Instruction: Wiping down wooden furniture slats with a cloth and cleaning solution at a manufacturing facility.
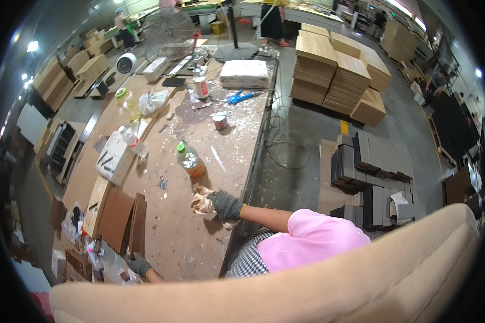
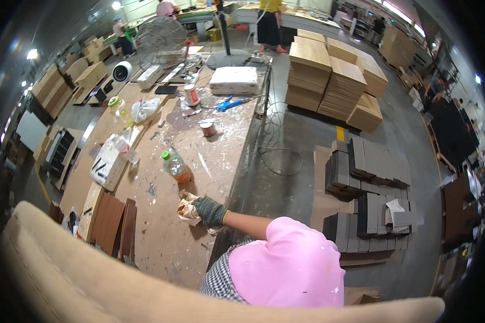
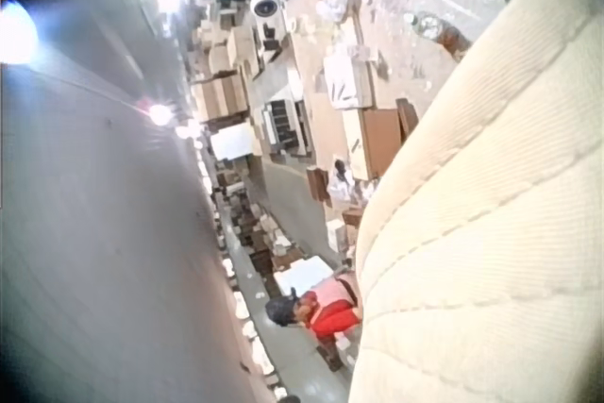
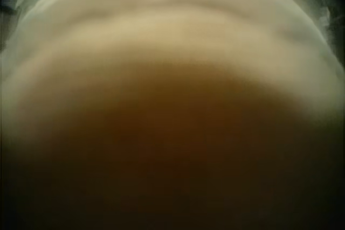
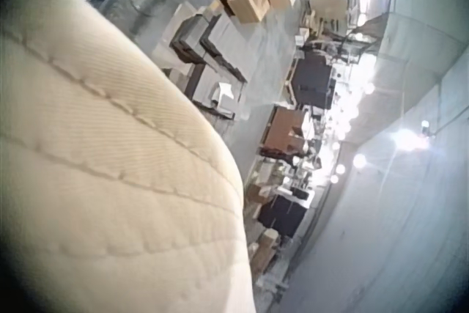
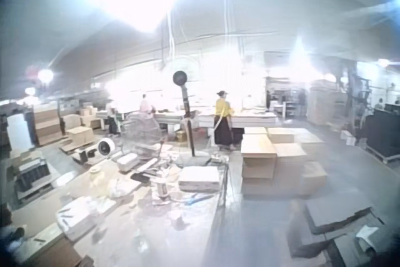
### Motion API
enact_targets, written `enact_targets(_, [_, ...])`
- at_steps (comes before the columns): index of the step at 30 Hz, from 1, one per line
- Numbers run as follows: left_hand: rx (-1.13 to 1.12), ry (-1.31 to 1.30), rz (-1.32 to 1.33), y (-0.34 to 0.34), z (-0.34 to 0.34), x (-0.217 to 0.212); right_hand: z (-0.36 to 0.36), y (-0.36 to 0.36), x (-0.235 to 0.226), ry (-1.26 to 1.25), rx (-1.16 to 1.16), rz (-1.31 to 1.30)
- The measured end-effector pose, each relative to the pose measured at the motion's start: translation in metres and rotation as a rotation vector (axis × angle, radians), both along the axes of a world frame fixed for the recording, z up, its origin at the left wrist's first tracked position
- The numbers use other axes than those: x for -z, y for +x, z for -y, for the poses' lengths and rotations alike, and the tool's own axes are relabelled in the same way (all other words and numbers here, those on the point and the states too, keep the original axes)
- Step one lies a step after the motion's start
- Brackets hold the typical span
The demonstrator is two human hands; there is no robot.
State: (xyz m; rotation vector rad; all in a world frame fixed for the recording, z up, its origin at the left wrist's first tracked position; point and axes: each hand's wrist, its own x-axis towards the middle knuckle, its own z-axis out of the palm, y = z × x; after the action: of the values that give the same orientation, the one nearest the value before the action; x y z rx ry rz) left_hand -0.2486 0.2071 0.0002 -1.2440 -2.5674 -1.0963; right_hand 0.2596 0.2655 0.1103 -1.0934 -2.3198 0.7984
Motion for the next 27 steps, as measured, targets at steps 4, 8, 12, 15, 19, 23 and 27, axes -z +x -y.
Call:
enact_targets(4, [0.210, 0.125, 0.163, 0.083, 0.042, -0.009, 0.005, 0.007, 0.025, 0.258, 0.219, 0.035])
enact_targets(8, [0.460, -0.066, 0.472, 0.177, 0.094, -0.013, -0.012, 0.008, 0.046, 0.121, 0.122, 0.101])
enact_targets(12, [0.584, -0.223, 0.600, 0.231, 0.131, 0.001, 0.009, -0.042, -0.026, -0.234, 0.019, -0.137])
enact_targets(15, [0.609, -0.280, 0.598, 0.244, 0.148, -0.002, 0.034, -0.097, 0.002, 0.050, -0.444, 0.083])
enact_targets(19, [0.570, -0.373, 0.578, 0.245, 0.177, -0.003, 0.092, -0.124, 0.033, 0.323, -0.568, -0.057])
enact_targets(23, [0.559, -0.126, 0.320, 0.272, 0.169, -0.047, 0.007, -0.144, 0.039, 0.553, -0.583, -0.052])
enact_targets(27, [0.188, 0.239, 1.626, 0.288, 0.149, -0.058, -0.070, -0.179, 0.053, 0.396, -0.223, 0.338])
